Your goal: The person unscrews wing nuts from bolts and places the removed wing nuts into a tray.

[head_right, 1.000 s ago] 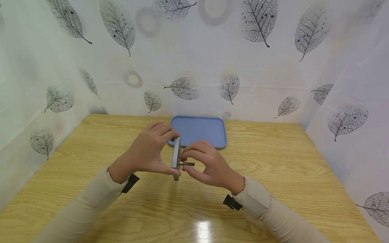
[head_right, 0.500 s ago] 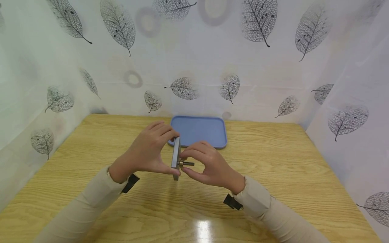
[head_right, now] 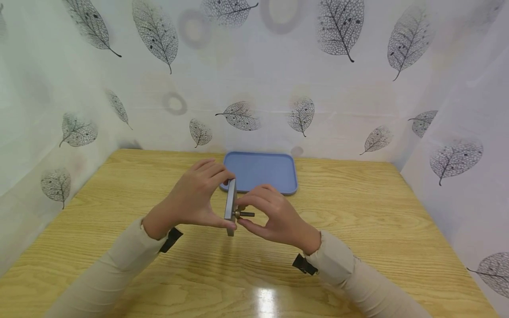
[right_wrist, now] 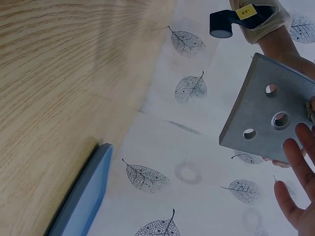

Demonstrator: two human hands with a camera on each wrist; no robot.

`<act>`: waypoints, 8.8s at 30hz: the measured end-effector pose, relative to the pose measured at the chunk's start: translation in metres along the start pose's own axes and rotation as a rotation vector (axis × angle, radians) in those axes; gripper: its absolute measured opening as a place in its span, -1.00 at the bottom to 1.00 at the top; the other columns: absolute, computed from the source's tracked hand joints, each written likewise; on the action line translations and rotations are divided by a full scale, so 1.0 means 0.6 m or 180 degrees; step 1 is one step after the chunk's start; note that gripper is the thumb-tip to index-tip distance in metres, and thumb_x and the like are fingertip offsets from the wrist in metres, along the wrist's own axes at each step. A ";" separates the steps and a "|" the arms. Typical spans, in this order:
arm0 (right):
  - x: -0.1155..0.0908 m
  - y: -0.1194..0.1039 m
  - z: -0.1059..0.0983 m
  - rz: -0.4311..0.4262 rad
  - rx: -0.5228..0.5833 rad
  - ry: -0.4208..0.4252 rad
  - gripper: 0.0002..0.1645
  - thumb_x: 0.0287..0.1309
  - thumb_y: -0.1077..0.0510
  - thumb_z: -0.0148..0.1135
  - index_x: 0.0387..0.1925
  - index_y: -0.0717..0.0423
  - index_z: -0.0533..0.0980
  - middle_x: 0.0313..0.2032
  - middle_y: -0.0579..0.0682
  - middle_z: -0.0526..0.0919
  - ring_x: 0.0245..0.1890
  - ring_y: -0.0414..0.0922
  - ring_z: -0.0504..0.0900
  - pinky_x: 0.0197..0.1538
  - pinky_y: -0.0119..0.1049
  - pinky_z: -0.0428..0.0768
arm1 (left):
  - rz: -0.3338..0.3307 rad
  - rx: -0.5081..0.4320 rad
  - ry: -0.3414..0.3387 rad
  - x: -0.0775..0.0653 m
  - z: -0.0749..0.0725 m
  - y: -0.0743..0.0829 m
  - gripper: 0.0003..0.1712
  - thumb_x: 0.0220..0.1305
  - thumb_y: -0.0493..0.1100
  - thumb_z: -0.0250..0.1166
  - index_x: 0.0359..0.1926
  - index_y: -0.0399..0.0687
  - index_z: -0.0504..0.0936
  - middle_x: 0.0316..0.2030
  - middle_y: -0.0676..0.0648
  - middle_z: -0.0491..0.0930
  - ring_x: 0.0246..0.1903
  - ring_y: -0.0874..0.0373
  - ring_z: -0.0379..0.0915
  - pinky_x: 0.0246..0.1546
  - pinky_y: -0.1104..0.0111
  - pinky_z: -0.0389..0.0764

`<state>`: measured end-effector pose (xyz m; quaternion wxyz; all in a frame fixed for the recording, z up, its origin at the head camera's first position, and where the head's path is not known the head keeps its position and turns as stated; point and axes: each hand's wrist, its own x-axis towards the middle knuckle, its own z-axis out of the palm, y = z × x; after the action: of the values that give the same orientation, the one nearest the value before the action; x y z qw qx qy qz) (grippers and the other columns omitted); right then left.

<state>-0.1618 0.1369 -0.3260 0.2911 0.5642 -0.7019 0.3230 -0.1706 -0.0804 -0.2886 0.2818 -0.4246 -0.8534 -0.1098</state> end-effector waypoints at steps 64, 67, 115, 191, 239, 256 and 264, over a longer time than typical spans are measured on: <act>-0.004 0.001 0.002 0.0137 -0.0039 0.0026 -0.59 0.25 -0.06 0.09 -0.18 0.24 0.53 -0.19 0.06 0.58 -0.14 -0.06 0.51 0.00 -0.26 0.43 | 0.0035 0.0057 0.0014 0.001 0.004 0.001 0.00 -0.51 0.63 0.32 -0.20 -0.06 0.58 -0.31 0.03 0.53 -0.32 0.15 0.40 0.01 0.19 0.43; -0.004 0.001 0.003 0.0104 -0.0026 0.0022 -0.59 0.25 -0.05 0.10 -0.20 0.25 0.54 -0.20 0.05 0.58 -0.15 -0.06 0.52 0.00 -0.26 0.43 | 0.0034 0.0064 0.0007 0.001 0.005 0.001 0.00 -0.51 0.63 0.31 -0.20 -0.06 0.58 -0.31 0.04 0.53 -0.31 0.15 0.39 0.00 0.20 0.43; -0.004 -0.002 0.001 0.0138 0.0140 -0.0095 -0.60 0.39 -0.02 -0.11 -0.23 0.17 0.55 -0.26 -0.02 0.60 -0.19 -0.11 0.51 -0.02 -0.22 0.40 | 0.0036 0.0056 0.0007 -0.003 0.005 0.004 -0.04 -0.49 0.62 0.32 -0.22 -0.05 0.56 -0.31 0.04 0.51 -0.30 0.15 0.40 0.01 0.20 0.42; -0.001 -0.003 0.004 -0.0057 -0.0127 -0.0046 -0.75 0.26 0.03 0.10 -0.31 0.12 0.56 -0.35 -0.04 0.61 -0.29 -0.15 0.54 -0.04 -0.20 0.42 | -0.0127 0.0083 0.0054 -0.009 0.007 0.005 -0.02 -0.56 0.65 0.31 -0.22 0.02 0.53 -0.26 -0.01 0.31 -0.32 0.12 0.23 -0.15 0.22 0.37; 0.003 -0.005 0.004 -0.0047 0.0141 -0.0071 -0.78 0.24 0.07 0.13 -0.28 0.15 0.55 -0.32 -0.03 0.60 -0.24 -0.13 0.53 0.00 -0.20 0.42 | -0.0088 -0.0068 0.0079 -0.009 0.010 0.004 -0.03 -0.54 0.62 0.35 -0.23 -0.03 0.54 -0.22 -0.04 0.30 -0.25 0.10 0.29 -0.12 0.20 0.39; 0.004 -0.004 0.011 -0.0797 -0.0955 0.0262 -0.82 0.24 0.14 0.12 -0.39 0.11 0.59 -0.42 -0.06 0.66 -0.36 -0.12 0.63 -0.06 0.00 0.49 | -0.0059 0.0143 0.0043 -0.010 0.010 0.005 -0.02 -0.56 0.66 0.30 -0.25 0.01 0.55 -0.30 0.04 0.34 -0.33 0.15 0.20 -0.19 0.24 0.34; 0.003 -0.005 0.010 -0.0698 -0.0907 0.0236 -0.81 0.24 0.12 0.12 -0.38 0.11 0.59 -0.41 -0.05 0.66 -0.35 -0.12 0.62 -0.06 0.00 0.49 | -0.0092 0.0204 0.0070 -0.009 0.011 0.005 0.00 -0.58 0.67 0.29 -0.22 0.03 0.57 -0.33 0.06 0.40 -0.33 0.15 0.24 -0.18 0.22 0.37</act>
<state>-0.1593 0.1309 -0.3281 0.4273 0.5781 -0.6636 0.2072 -0.1683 -0.0793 -0.2973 0.3030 -0.4017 -0.8594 -0.0912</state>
